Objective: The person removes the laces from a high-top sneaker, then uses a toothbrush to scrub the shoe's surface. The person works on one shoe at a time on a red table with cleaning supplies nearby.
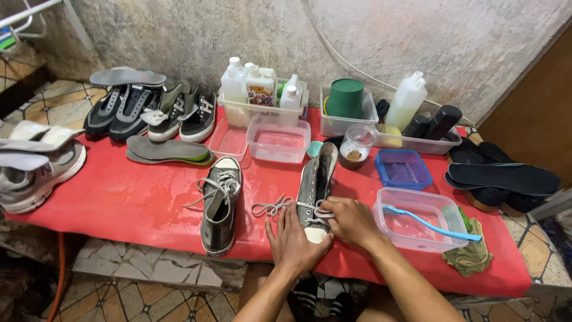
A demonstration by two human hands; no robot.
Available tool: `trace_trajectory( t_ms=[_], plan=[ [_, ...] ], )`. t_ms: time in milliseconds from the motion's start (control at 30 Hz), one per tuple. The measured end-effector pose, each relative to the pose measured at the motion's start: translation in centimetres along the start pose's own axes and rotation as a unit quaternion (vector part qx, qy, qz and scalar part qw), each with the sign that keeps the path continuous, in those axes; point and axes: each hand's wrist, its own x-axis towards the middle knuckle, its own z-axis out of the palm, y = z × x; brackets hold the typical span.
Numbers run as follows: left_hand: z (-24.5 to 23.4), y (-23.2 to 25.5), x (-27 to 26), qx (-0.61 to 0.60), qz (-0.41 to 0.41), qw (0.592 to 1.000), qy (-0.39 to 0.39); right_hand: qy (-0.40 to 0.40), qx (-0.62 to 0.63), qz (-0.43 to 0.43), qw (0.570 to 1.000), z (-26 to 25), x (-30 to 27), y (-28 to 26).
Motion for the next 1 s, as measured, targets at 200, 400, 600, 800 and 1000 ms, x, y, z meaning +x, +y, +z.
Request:
trace_trajectory(
  t_ms=[200,400,600,800,1000],
  plan=[
    [0.0,0.0,-0.4,-0.023,-0.004,1.0,-0.021,0.003,0.132,-0.039,0.991,-0.3,-1.9,0.4],
    [-0.2,0.2,-0.5,-0.015,0.005,1.0,0.021,-0.085,-0.039,0.021,0.995,-2.5,-3.0,-2.6],
    [0.1,-0.4,-0.2,-0.027,0.006,1.0,0.002,-0.069,0.081,-0.023,0.994,-3.7,-5.5,-1.8],
    [0.2,0.1,0.0,-0.004,-0.018,1.0,-0.016,-0.001,0.167,0.01,0.986,-6.1,-7.8,-1.3],
    [-0.7,0.7,0.0,-0.001,-0.042,0.997,-0.063,0.046,0.31,0.01,0.949,-4.5,-8.1,0.0]
  ],
)
